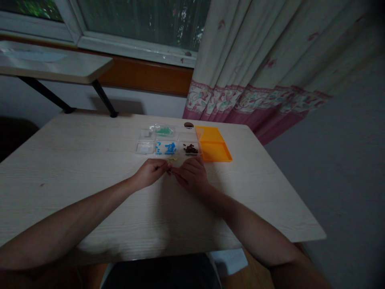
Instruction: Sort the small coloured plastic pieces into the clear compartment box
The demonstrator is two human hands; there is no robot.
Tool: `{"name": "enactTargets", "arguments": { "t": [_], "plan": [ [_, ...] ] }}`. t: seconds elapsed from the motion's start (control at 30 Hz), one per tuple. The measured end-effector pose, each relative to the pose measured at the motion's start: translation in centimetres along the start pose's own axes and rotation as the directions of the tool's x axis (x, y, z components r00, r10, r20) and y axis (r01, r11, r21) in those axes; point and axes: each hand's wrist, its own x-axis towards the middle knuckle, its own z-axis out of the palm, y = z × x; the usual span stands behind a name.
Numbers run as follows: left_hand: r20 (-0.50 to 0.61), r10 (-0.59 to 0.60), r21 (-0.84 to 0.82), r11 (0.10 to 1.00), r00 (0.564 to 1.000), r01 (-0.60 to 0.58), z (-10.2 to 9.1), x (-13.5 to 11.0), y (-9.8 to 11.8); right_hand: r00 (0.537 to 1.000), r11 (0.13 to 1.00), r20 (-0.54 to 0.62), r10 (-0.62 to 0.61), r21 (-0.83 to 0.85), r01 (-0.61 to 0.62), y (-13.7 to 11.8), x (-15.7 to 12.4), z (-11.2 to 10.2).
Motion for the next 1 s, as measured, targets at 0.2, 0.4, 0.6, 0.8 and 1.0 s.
{"name": "enactTargets", "arguments": {
  "t": [0.2,0.4,0.6,0.8,1.0],
  "plan": [
    [0.014,0.02,-0.027,0.999,1.0,-0.02,0.0,0.0,0.1,0.996,0.999,-0.08,-0.028,-0.043,0.025,0.1,0.4,0.0],
    [-0.188,-0.085,-0.023,0.996,0.979,0.082,0.1,-0.3,-0.2,0.981,0.995,-0.169,0.093,-0.002,-0.095,1.8,0.7,-0.1],
    [-0.327,-0.138,-0.073,0.99,0.935,0.121,0.0,-0.4,-0.4,0.844,0.867,-0.237,0.481,-0.015,-0.499,6.3,0.0,-0.2],
    [-0.328,-0.137,-0.074,0.99,0.935,0.119,0.0,-0.4,-0.3,0.781,0.799,-0.246,0.574,-0.04,-0.6,7.4,-0.1,-0.1],
    [-0.322,-0.124,-0.044,0.992,0.938,0.117,-0.3,-0.3,0.1,0.772,0.79,-0.277,0.573,-0.067,-0.61,7.3,-0.1,0.1]
  ]
}}
